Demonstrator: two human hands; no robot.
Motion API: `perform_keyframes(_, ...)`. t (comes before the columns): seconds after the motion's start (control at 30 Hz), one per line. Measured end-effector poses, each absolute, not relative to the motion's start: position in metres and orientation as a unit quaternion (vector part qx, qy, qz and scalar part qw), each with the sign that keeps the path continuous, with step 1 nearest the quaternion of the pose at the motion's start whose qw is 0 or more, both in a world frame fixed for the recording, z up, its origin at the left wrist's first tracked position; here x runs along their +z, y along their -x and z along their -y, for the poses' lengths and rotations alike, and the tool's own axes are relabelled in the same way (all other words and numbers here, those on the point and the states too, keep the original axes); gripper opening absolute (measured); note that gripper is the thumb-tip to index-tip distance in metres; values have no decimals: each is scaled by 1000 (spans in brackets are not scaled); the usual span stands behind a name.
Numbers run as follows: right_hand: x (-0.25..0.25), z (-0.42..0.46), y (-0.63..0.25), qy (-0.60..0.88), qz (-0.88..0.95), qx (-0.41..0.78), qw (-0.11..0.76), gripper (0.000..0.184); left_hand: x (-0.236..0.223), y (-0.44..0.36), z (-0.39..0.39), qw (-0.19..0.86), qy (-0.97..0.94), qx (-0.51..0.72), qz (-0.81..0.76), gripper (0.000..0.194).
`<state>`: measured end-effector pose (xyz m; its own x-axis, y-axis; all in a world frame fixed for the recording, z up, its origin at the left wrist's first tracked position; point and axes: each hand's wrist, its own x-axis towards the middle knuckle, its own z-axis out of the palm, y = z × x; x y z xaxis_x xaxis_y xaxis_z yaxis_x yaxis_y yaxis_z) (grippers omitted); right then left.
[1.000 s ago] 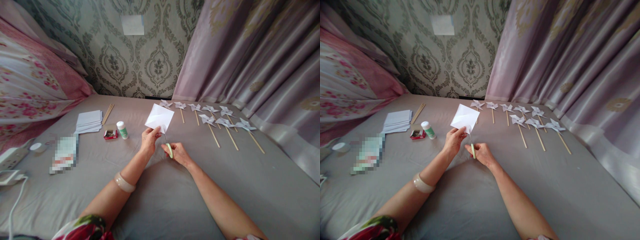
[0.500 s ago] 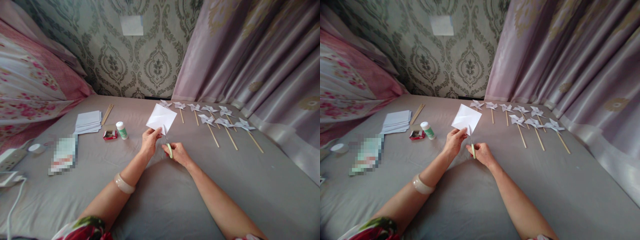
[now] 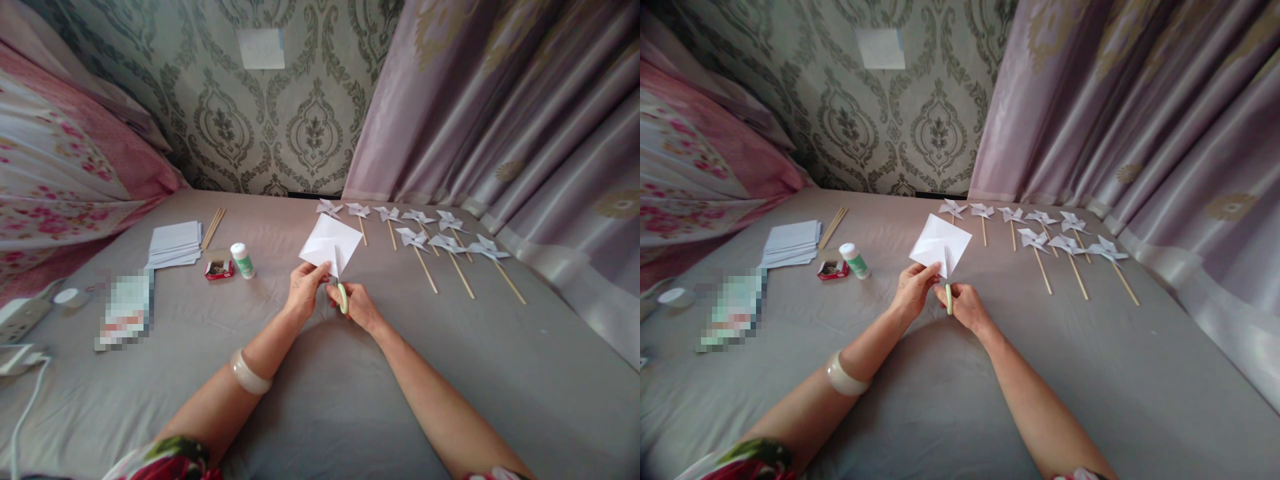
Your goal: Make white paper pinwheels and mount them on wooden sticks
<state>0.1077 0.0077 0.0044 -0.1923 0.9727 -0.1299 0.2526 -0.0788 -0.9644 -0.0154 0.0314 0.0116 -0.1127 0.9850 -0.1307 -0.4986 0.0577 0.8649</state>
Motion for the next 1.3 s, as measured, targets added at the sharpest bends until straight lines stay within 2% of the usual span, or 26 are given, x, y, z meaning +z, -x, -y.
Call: perform_keyframes(1.3,3,-8,-107,549,577,482,366,41,18,16,-31,614,-265,620,-409,24)
